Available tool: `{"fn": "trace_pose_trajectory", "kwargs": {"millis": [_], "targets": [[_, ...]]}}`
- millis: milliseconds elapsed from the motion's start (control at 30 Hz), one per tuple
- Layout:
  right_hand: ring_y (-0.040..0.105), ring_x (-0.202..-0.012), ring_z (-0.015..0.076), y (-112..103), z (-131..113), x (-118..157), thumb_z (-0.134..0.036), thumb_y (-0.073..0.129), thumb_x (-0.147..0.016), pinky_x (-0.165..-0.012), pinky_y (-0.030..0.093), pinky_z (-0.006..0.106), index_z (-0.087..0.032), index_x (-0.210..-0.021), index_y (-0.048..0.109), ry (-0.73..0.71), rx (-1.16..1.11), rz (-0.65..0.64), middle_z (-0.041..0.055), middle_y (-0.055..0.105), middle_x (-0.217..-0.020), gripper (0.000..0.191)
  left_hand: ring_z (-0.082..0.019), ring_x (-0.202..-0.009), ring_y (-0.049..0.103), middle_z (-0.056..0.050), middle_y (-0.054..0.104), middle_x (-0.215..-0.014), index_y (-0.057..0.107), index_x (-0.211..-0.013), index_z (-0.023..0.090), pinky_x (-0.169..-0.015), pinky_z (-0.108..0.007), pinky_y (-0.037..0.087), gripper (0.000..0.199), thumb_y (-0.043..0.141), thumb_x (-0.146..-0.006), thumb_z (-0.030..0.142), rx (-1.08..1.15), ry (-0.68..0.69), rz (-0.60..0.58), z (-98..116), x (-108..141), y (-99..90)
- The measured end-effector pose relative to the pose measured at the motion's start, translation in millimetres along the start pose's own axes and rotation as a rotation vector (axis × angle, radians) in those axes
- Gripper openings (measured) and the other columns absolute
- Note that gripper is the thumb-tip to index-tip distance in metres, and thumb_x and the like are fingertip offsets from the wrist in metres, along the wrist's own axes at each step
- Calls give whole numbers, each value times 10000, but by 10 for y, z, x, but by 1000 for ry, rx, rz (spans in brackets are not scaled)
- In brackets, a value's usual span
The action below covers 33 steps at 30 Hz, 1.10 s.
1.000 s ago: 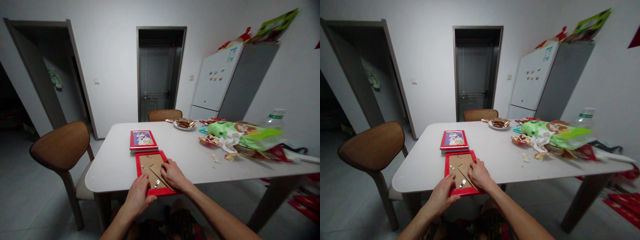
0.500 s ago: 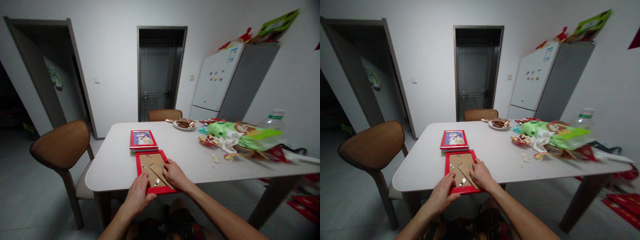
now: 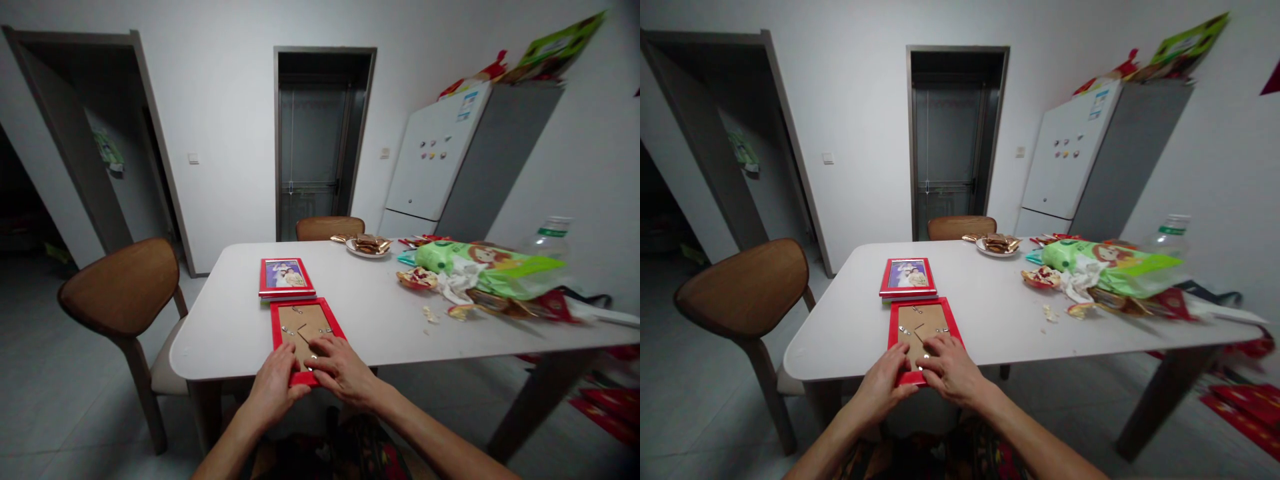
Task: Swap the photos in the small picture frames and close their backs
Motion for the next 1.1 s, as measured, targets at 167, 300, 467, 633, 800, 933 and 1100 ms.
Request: {"fn": "trace_pose_trajectory", "kwargs": {"millis": [167, 300, 467, 633, 800, 933, 1100], "targets": [[390, -1036, 204, -24, -12, 11, -290, 438, -776, -878, 306, 380, -292, -934, 628, -21, -22, -6, 34, 506, -1103, 247, -232, -1197, 337, -106, 413, -1275, 521, -825, 191, -984, -395, 282, 255, 660, -622, 256, -19, 14, 5, 9, -1, -13], [404, -1019, 203, 23, 58, -1, -303, 437, -784, -859, 316, 374, -294, -945, 626, 16, -33, -8, 37, 513, -1091, 249, -236, -1199, 333, -109, 415, -1274, 525, -814, 187, -981, -398, 283, 249, 664, -615, 241, -24, -1, 0, 4, -4, -11], [470, -884, 168, 102, 217, -118, -274, 544, -709, -789, 346, 332, -302, -790, 668, 151, -92, -21, 5, 554, -946, 151, -238, -1192, 344, -118, 416, -1273, 532, -786, 181, -975, -384, 289, 258, 687, -588, 238, -47, 1, -10, 2, -8, -4], [469, -864, 165, 100, 262, -194, -284, 581, -674, -763, 335, 315, -271, -702, 667, 236, -106, -2, -1, 556, -860, 92, -246, -1193, 339, -111, 418, -1273, 540, -765, 185, -974, -404, 278, 251, 695, -572, 224, -39, -3, -13, 3, -7, -45], [450, -858, 152, 109, 174, -150, -251, 524, -718, -767, 311, 308, -269, -742, 664, 137, -99, -3, 6, 536, -883, 143, -249, -1192, 339, -101, 436, -1260, 552, -765, 190, -974, -409, 264, 259, 701, -558, 237, -19, -31, -34, -6, -3, -77], [439, -862, 153, 115, 169, -137, -248, 518, -725, -770, 296, 304, -264, -762, 656, 113, -98, -16, 9, 524, -889, 144, -243, -1198, 330, -105, 433, -1261, 552, -766, 187, -978, -388, 262, 260, 700, -558, 236, -14, -35, -40, -9, -2, -79], [435, -847, 162, 173, 220, -233, -294, 574, -680, -744, 295, 293, -277, -737, 662, 182, -119, -126, 7, 516, -861, 106, -241, -1201, 327, -108, 441, -1255, 544, -749, 192, -974, -386, 266, 237, 693, -573, 248, 2, -37, -48, -3, 3, -84]]}}
Point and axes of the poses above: each hand's wrist, its own x-axis away from the middle knuckle, its own y-axis out of the palm, z = x × y, the point moved 9 cm from there along -x, towards the middle knuckle
